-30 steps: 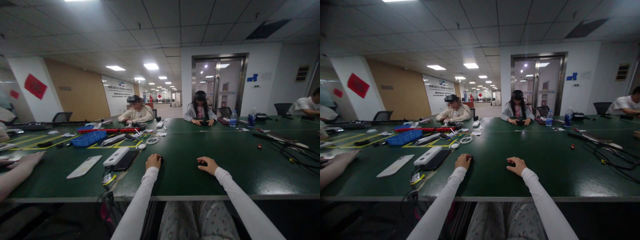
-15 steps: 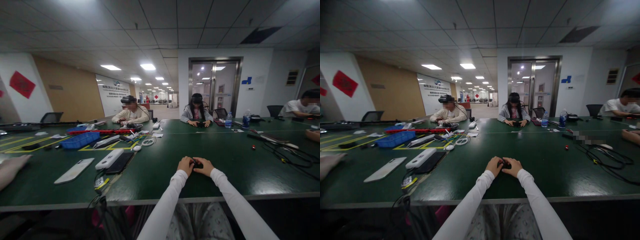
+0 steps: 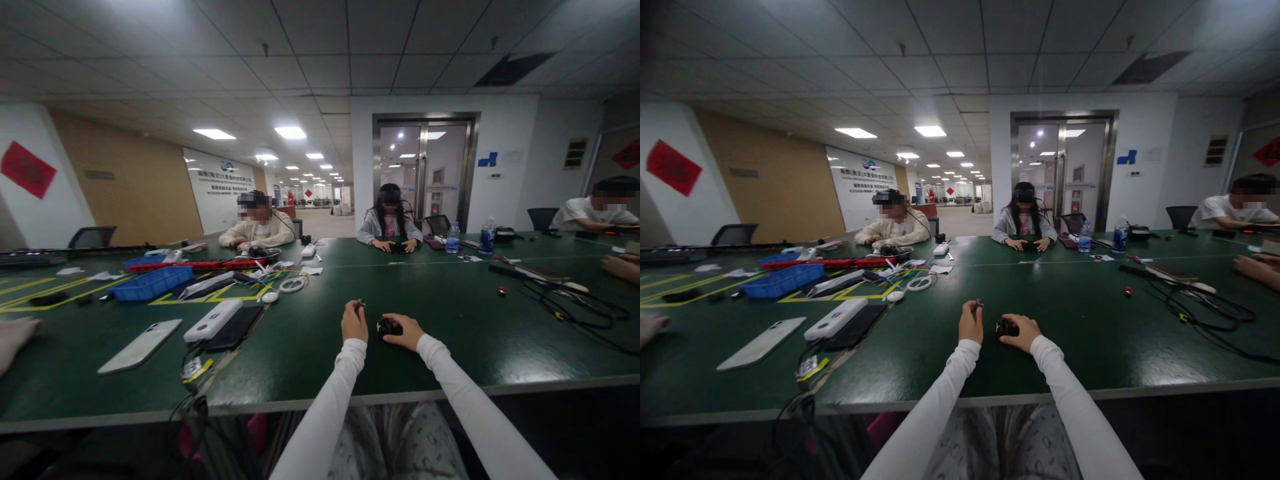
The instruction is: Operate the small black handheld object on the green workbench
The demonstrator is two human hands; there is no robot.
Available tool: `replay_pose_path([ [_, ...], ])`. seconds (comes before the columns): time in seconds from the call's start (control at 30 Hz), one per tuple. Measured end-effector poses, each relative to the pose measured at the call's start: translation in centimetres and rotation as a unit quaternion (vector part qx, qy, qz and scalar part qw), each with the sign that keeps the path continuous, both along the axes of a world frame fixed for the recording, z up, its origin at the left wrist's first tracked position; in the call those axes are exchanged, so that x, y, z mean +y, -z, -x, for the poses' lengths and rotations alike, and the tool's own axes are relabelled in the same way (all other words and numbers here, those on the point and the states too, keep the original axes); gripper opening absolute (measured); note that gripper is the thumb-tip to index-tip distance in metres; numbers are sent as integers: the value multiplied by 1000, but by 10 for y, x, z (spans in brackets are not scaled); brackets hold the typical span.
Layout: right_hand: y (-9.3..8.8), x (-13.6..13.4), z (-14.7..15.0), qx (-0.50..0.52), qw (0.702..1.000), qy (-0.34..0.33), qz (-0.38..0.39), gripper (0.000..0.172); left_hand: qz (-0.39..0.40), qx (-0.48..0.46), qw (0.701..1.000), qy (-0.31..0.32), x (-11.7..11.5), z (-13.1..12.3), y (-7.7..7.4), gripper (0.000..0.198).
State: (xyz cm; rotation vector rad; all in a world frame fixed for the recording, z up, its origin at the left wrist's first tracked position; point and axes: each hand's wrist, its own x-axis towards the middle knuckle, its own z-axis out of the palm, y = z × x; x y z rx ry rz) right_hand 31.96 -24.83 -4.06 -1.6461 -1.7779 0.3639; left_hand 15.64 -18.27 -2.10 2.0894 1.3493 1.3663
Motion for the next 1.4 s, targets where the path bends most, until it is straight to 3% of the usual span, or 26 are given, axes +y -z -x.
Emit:
replay_pose_path([
  [0.1, -1, -1, 0, -2, 1000, 1, 0, 61, 21, -7, 1000, 11, -3, 1, -4, 22],
  [0.33, -2, 0, 2, -14, 1000, 9, -2, 59, 27, 154, 970, 187, -16, -7, -2, 23],
  [0.5, -1, 0, 2, -13, 1000, 6, -10, 61, 28, 210, 955, 207, -16, -9, 4, 23],
  [0.73, -1, 0, 1, 27, 1000, -5, 8, 63, 66, 212, 967, 128, 6, 19, -2, 23],
  [0.97, -1, -2, 0, 25, 999, -15, 18, 59, 102, 218, 969, -52, 54, 106, -15, 23],
  [1.13, -1, -3, -1, 26, 999, -17, 26, 57, 103, 236, 957, -134, 74, 160, -24, 22],
  [1.4, 6, -2, -2, 24, 999, -19, 8, 54, 87, 179, 958, -205, 83, 189, -22, 24],
])
